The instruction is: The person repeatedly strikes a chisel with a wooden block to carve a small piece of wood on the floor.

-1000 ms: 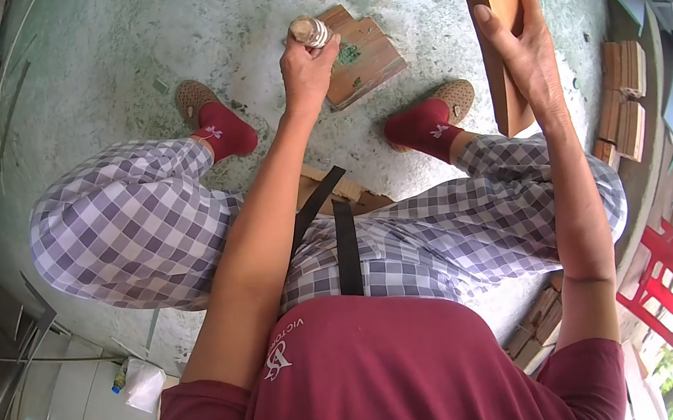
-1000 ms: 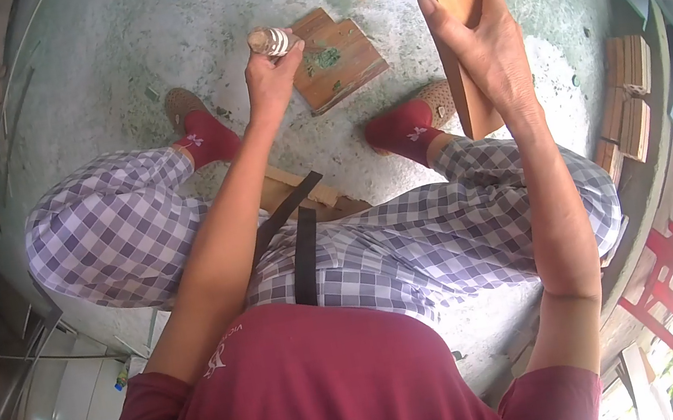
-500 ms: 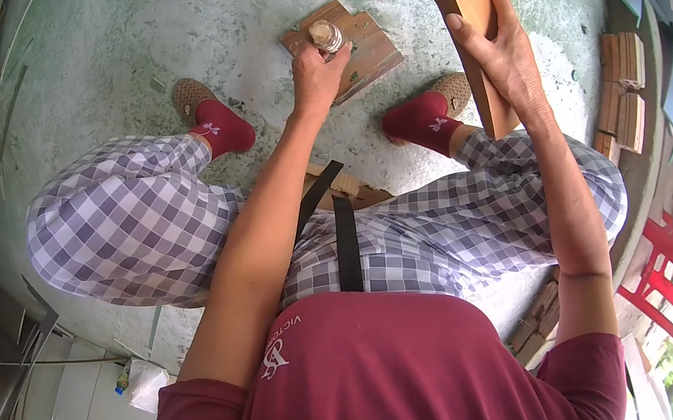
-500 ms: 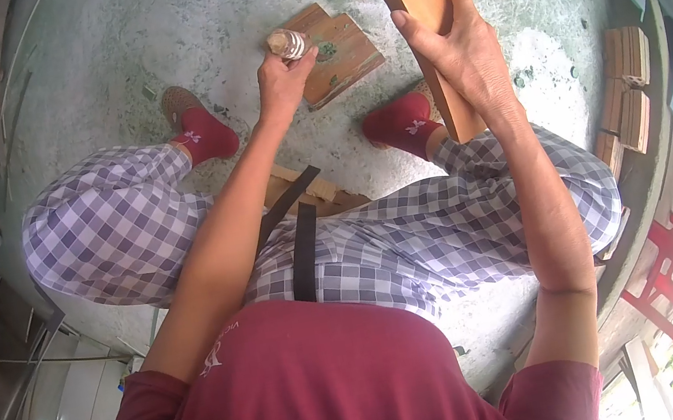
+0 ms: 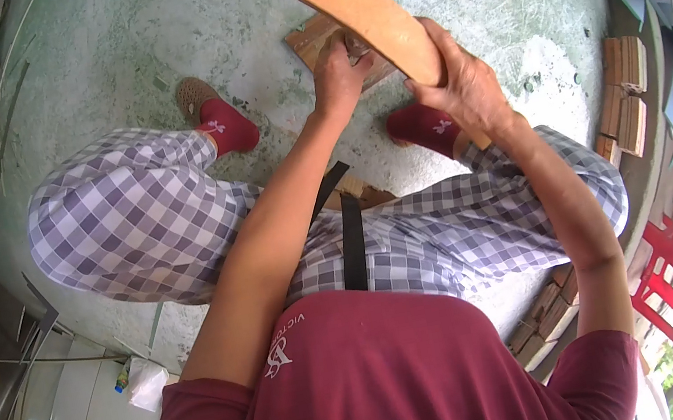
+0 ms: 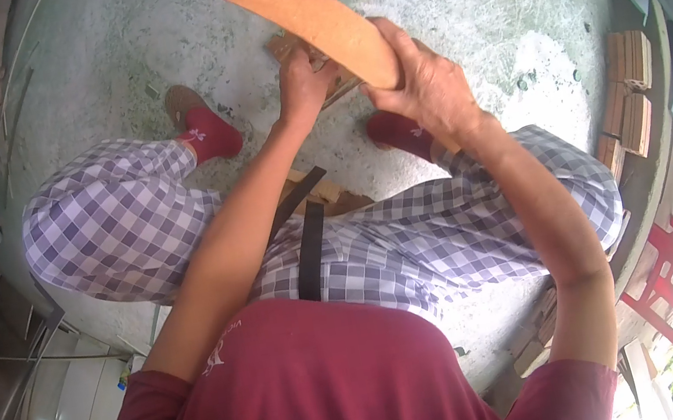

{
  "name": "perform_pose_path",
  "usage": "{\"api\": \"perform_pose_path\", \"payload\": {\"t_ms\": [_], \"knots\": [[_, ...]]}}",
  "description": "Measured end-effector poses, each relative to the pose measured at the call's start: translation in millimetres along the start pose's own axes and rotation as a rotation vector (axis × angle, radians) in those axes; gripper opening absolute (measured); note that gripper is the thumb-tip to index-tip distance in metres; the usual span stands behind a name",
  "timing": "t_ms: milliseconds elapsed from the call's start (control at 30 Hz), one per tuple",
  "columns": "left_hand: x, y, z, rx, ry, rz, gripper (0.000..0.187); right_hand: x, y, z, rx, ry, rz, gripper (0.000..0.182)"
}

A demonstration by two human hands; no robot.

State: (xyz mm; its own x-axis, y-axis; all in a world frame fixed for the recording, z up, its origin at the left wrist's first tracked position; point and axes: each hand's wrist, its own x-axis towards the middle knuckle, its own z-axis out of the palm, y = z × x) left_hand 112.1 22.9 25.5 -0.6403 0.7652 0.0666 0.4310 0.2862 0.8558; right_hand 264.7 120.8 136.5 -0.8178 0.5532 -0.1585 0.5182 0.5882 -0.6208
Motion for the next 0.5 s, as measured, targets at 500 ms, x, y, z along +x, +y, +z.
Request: {"api": "perform_pose_path", "payload": {"t_ms": [500], "knots": [[2.9, -5.0, 11.3, 0.035, 0.054, 0.138, 0.04, 10.4, 4.8, -12.6, -0.238, 0.068, -0.136, 0.079]]}}
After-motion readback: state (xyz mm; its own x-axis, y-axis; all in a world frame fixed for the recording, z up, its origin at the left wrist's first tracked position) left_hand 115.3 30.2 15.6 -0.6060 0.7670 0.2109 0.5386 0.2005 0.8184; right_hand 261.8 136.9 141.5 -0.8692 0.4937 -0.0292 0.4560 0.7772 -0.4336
